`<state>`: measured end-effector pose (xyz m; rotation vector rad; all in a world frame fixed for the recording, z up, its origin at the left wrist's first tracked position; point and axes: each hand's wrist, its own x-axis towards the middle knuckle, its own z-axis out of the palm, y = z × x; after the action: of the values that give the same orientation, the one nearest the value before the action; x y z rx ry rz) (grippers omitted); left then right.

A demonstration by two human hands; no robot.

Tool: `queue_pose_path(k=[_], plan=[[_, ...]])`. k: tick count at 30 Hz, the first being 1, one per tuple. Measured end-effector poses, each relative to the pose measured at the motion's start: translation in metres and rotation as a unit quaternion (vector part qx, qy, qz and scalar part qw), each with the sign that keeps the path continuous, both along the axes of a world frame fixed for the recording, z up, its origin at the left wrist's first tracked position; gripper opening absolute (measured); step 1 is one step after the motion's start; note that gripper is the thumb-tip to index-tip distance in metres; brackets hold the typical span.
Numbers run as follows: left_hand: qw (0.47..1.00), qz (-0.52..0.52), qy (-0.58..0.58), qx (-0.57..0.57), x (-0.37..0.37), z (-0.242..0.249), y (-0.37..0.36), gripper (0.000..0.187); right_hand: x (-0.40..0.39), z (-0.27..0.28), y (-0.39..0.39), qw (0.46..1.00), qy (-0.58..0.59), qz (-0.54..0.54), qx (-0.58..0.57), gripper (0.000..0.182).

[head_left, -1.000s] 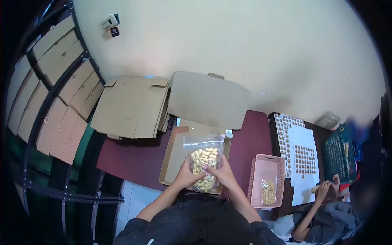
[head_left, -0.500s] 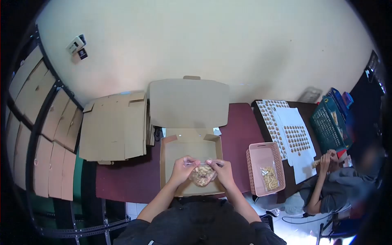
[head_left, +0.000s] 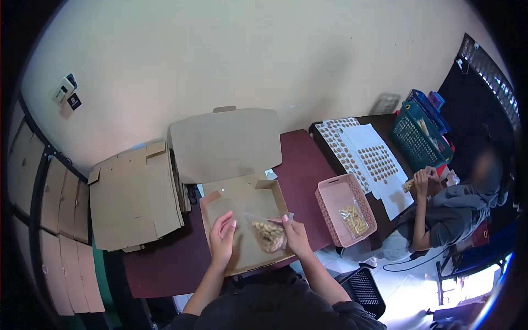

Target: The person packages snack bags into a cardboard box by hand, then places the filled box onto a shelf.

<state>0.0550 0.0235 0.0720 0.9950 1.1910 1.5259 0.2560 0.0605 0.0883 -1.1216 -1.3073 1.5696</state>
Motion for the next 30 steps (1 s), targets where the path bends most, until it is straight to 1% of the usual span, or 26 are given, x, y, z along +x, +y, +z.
queue_pose_path(k=[1, 2, 3, 4, 5, 6, 8, 9, 10, 11, 12, 13, 14, 15, 16, 17, 18, 19, 20, 21, 23, 25, 26, 27, 29, 30], plan=[[0.999, 0.005, 0.039, -0.007, -0.001, -0.003, -0.002, 0.035, -0.004, -0.001, -0.001, 0.999, 0.034, -0.028, -0.008, 0.045], [0.998, -0.05, 0.042, -0.022, 0.001, -0.007, -0.006, 0.042, -0.006, 0.0, -0.005, 0.995, -0.071, -0.021, 0.064, 0.042], [0.997, -0.054, 0.043, -0.019, 0.01, -0.001, -0.009, 0.042, -0.014, 0.003, -0.009, 0.995, -0.07, -0.026, 0.066, 0.042], [0.996, -0.075, 0.033, 0.022, 0.021, 0.01, -0.014, 0.046, -0.024, 0.005, -0.013, 0.974, -0.126, -0.03, 0.188, 0.038], [0.993, -0.096, 0.022, 0.063, 0.027, 0.015, -0.017, 0.049, -0.032, 0.008, -0.016, 0.934, -0.18, -0.034, 0.308, 0.035], [0.991, -0.105, -0.025, 0.075, 0.03, 0.008, -0.016, 0.058, -0.036, 0.012, -0.018, 0.933, -0.181, -0.036, 0.31, 0.035], [0.992, -0.1, -0.018, 0.081, 0.027, -0.003, -0.02, 0.06, -0.046, 0.018, -0.024, 0.946, -0.087, 0.01, 0.313, 0.029], [0.992, -0.092, -0.012, 0.085, 0.026, -0.001, -0.025, 0.061, -0.051, 0.014, -0.024, 0.947, -0.083, 0.013, 0.311, 0.029], [0.997, -0.045, -0.001, 0.062, 0.025, 0.005, -0.027, 0.051, -0.055, 0.009, -0.021, 0.938, -0.139, -0.015, 0.318, 0.028], [0.997, -0.042, 0.0, 0.06, 0.021, 0.006, -0.03, 0.051, -0.058, 0.006, -0.018, 0.925, -0.195, -0.043, 0.324, 0.029], [0.999, -0.029, 0.002, 0.019, 0.015, 0.007, -0.032, 0.045, -0.063, 0.008, -0.013, 0.911, -0.212, -0.109, 0.337, 0.042], [1.0, -0.016, 0.005, -0.022, 0.01, 0.009, -0.032, 0.04, -0.066, 0.002, -0.008, 0.911, -0.21, -0.107, 0.338, 0.042], [0.999, 0.026, -0.035, -0.004, 0.011, 0.013, -0.029, 0.027, -0.069, -0.009, -0.001, 0.962, -0.094, -0.084, 0.242, 0.047], [0.999, 0.029, -0.033, -0.002, 0.006, 0.011, -0.028, 0.027, -0.074, -0.009, 0.006, 0.988, 0.024, -0.059, 0.14, 0.052], [1.0, 0.025, 0.014, -0.006, -0.002, 0.005, -0.028, 0.026, -0.068, -0.007, 0.015, 0.997, 0.039, 0.058, 0.043, 0.047], [0.998, 0.021, 0.061, -0.01, -0.009, -0.001, -0.027, 0.024, -0.068, -0.006, 0.014, 0.991, 0.09, 0.088, -0.044, 0.04], [0.993, 0.047, 0.106, 0.019, -0.014, -0.006, -0.024, 0.023, -0.069, -0.006, 0.015, 0.991, 0.086, 0.084, -0.061, 0.034], [0.993, 0.048, 0.107, 0.023, -0.018, -0.008, -0.022, 0.023, -0.069, -0.006, 0.016, 0.991, 0.08, 0.079, -0.077, 0.03], [0.995, 0.065, 0.074, 0.006, -0.02, -0.011, -0.02, 0.021, -0.069, -0.004, 0.019, 0.991, 0.079, 0.079, -0.074, 0.03], [0.996, 0.082, 0.04, -0.013, -0.022, -0.014, -0.019, 0.019, -0.068, 0.001, 0.019, 0.995, 0.043, 0.081, -0.048, 0.026], [0.997, 0.071, 0.044, 0.006, -0.026, -0.018, -0.019, 0.02, -0.063, 0.004, 0.018, 0.996, 0.004, 0.085, -0.027, 0.027], [0.999, 0.042, 0.011, -0.025, -0.029, -0.007, -0.02, 0.025, -0.054, 0.007, 0.023, 0.989, 0.023, 0.138, -0.055, 0.035], [1.0, -0.013, 0.009, -0.026, -0.03, 0.005, -0.021, 0.035, -0.049, 0.004, 0.027, 0.987, -0.015, 0.16, -0.022, 0.037], [0.999, -0.005, 0.008, -0.03, -0.032, 0.006, -0.018, 0.035, -0.045, 0.007, 0.029, 0.985, -0.014, 0.168, -0.027, 0.037], [0.996, -0.075, -0.005, -0.051, -0.039, 0.002, -0.018, 0.042, -0.04, 0.015, 0.032, 0.982, -0.022, 0.19, -0.005, 0.036], [0.99, -0.106, -0.059, -0.07, -0.044, -0.011, -0.017, 0.044, -0.037, 0.015, 0.034, 0.979, -0.021, 0.203, -0.011, 0.036]])
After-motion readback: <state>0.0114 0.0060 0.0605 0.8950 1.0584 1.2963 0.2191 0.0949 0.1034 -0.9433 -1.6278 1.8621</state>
